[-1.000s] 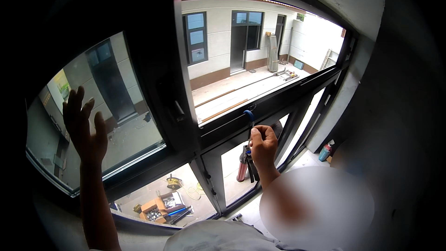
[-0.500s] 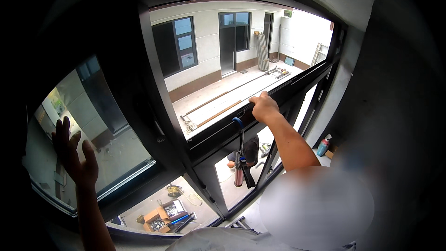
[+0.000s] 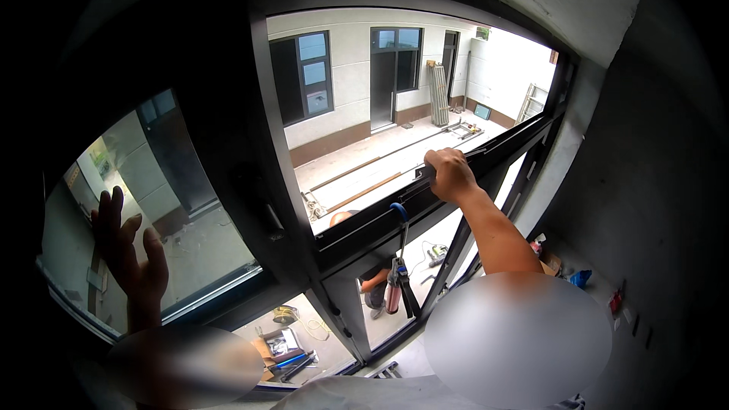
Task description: The person installs a window pane into a frame, aligns it, and secures it with rubber gaskets and metal clips. They then attach a handle and test the window's operation.
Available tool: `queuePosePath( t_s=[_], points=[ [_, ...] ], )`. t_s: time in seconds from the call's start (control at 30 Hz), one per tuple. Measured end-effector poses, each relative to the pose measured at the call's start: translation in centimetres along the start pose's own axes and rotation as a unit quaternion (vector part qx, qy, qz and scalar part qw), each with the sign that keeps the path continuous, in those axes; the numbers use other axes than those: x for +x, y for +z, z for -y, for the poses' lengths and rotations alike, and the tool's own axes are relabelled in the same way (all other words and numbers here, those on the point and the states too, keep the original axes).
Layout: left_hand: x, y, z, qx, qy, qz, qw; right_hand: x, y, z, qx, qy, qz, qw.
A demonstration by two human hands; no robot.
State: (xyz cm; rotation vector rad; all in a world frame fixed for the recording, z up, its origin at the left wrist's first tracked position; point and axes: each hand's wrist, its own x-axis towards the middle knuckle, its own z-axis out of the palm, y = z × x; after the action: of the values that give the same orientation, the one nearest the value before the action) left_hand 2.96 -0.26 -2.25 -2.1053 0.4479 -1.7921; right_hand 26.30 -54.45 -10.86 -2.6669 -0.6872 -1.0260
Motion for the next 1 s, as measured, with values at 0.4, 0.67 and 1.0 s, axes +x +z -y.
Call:
queuePosePath(
  t_s=[0.4, 0.67, 1.0],
  points=[
    [0.9, -0.4, -1.3, -0.088, -0.04, 0.0, 0.995, 0.2, -15.5, 17.5, 0.135, -0.222, -0.214, 0.942],
    [-1.6, -5.1, 0.0, -0.234, -0.094, 0.085, 0.964, -3.7, -14.7, 27.3, 0.657, -0.158, 0.036, 0.736],
    [-6.1, -10.4, 0.9, -0.2, -0.213, 0.161, 0.943, -2.0, -5.7, 35.8, 0.831, 0.009, 0.059, 0.553]
  ],
)
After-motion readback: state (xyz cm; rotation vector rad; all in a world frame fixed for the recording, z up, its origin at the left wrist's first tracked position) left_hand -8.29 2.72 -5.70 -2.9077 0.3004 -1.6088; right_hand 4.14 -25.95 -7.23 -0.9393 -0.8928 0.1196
